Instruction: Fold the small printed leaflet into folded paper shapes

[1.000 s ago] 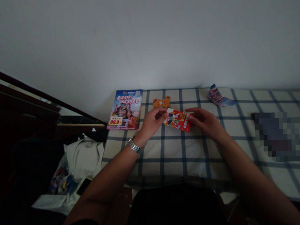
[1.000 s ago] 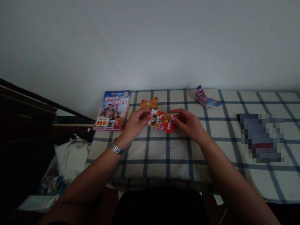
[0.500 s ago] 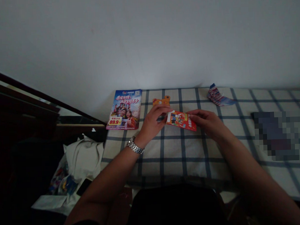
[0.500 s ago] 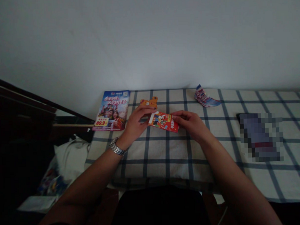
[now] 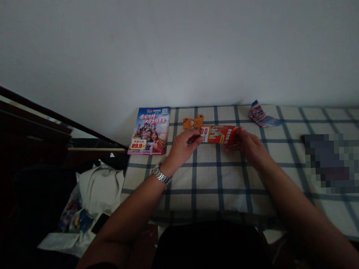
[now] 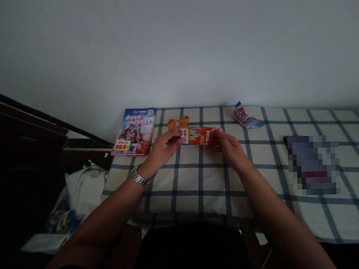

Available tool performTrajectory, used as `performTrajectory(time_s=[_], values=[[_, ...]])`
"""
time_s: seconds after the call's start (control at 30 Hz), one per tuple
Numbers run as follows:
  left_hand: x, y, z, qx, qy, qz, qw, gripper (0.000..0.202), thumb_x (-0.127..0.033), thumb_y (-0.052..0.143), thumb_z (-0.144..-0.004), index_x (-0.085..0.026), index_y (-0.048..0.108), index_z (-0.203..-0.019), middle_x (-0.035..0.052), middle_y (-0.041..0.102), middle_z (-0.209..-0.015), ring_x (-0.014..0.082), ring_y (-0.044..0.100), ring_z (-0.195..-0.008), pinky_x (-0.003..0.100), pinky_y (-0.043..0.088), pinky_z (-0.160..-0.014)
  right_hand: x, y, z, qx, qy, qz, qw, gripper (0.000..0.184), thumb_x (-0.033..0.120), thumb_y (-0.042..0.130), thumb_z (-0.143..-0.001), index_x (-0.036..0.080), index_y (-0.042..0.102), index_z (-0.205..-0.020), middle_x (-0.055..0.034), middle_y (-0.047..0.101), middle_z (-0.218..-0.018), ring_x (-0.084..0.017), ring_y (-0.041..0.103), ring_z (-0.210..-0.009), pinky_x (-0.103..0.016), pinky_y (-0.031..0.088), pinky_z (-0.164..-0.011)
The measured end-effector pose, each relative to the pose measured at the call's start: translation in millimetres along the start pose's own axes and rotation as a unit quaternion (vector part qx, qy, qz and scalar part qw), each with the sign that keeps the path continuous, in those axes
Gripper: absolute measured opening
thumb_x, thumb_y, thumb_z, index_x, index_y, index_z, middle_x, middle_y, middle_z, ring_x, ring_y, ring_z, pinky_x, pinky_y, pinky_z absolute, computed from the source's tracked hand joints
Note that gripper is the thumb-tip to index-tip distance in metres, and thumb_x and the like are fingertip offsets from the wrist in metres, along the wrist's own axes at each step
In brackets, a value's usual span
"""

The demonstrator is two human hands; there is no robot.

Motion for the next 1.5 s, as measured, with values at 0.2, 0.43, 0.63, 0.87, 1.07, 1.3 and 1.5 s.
performTrajectory(time_s=[0.2, 0.43, 0.63, 0.87, 1.07, 1.3, 1.5], values=[[-4, 2.3, -1, 0.048, -0.015, 0.026, 0.998, 0.01, -0.025, 0.072, -0.099, -0.02, 0.074, -0.107, 0.0014, 0.079, -0.096, 0.0137, 0.074, -0.083, 0.024, 0.059, -0.075, 11, -5, -1, -0.045, -0.102, 0.106, 0.988, 0.043, 0.06, 0.082, -0.086, 0.027, 0.075, -0.112, -0.0062, 0.082, -0.107, -0.026, 0.078, -0.093, -0.04, 0.069, -0.079], [3, 5.4, 1, 0.044, -0.034, 0.062, 0.997, 0.021, -0.033, 0.07, -0.101, -0.019, 0.072, -0.116, 0.0046, 0.079, -0.101, 0.0153, 0.075, -0.085, 0.027, 0.063, -0.076, 5, -5, -3, -0.038, -0.105, 0.135, 0.984, 0.04, 0.052, 0.085, -0.085, 0.025, 0.075, -0.113, -0.0058, 0.082, -0.1, -0.025, 0.079, -0.087, -0.041, 0.069, -0.079], [3, 0.5, -2, -0.002, -0.021, 0.123, 0.992, 0.03, -0.034, 0.069, -0.103, -0.024, 0.067, -0.131, 0.0062, 0.077, -0.113, 0.0158, 0.076, -0.094, 0.027, 0.065, -0.079, 9, 1, 2, -0.004, -0.097, 0.152, 0.984, 0.04, 0.054, 0.083, -0.087, 0.025, 0.075, -0.114, -0.0069, 0.082, -0.106, -0.026, 0.079, -0.092, -0.043, 0.069, -0.085], [-1, -1.9, -2, -0.004, -0.017, 0.098, 0.995, 0.021, -0.022, 0.069, -0.1, -0.023, 0.073, -0.121, 0.0044, 0.078, -0.113, 0.0151, 0.075, -0.099, 0.028, 0.064, -0.087, 6, 1, 3, 0.013, -0.097, 0.154, 0.983, 0.04, 0.052, 0.081, -0.089, 0.027, 0.074, -0.119, -0.0066, 0.081, -0.112, -0.026, 0.079, -0.095, -0.043, 0.068, -0.087], [-2, -1.4, -3, -0.003, -0.043, 0.095, 0.995, 0.019, -0.021, 0.07, -0.099, -0.021, 0.073, -0.118, 0.0052, 0.078, -0.109, 0.015, 0.075, -0.095, 0.026, 0.065, -0.081, 4, 1, 1, 0.008, -0.119, 0.182, 0.976, 0.044, 0.051, 0.077, -0.093, 0.028, 0.068, -0.13, -0.0075, 0.079, -0.114, -0.026, 0.078, -0.099, -0.043, 0.068, -0.087], [4, 0.4, -1, 0.002, -0.051, 0.058, 0.997, 0.02, -0.014, 0.071, -0.097, -0.021, 0.071, -0.116, 0.004, 0.078, -0.106, 0.0143, 0.075, -0.093, 0.028, 0.066, -0.081, 13, 0, 1, -0.042, -0.278, 0.357, 0.891, 0.035, 0.038, 0.074, -0.095, 0.028, 0.071, -0.128, -0.0116, 0.067, -0.128, -0.029, 0.069, -0.113, -0.048, 0.065, -0.093], [7, 1.6, -1, -0.003, -0.054, 0.031, 0.998, 0.021, -0.013, 0.072, -0.096, -0.02, 0.07, -0.116, 0.0038, 0.078, -0.106, 0.0142, 0.076, -0.092, 0.029, 0.066, -0.084, 13, 7, 3, 0.003, -0.331, 0.418, 0.846, 0.024, 0.031, 0.072, -0.097, 0.028, 0.074, -0.121, -0.0115, 0.07, -0.125, -0.032, 0.069, -0.116, -0.057, 0.057, -0.104]])
Point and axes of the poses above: each hand's wrist, its own z-axis away from the middle knuckle, its own y-axis out of the palm, x = y × z, the point moved 3 cm from there along -z, towards the middle knuckle
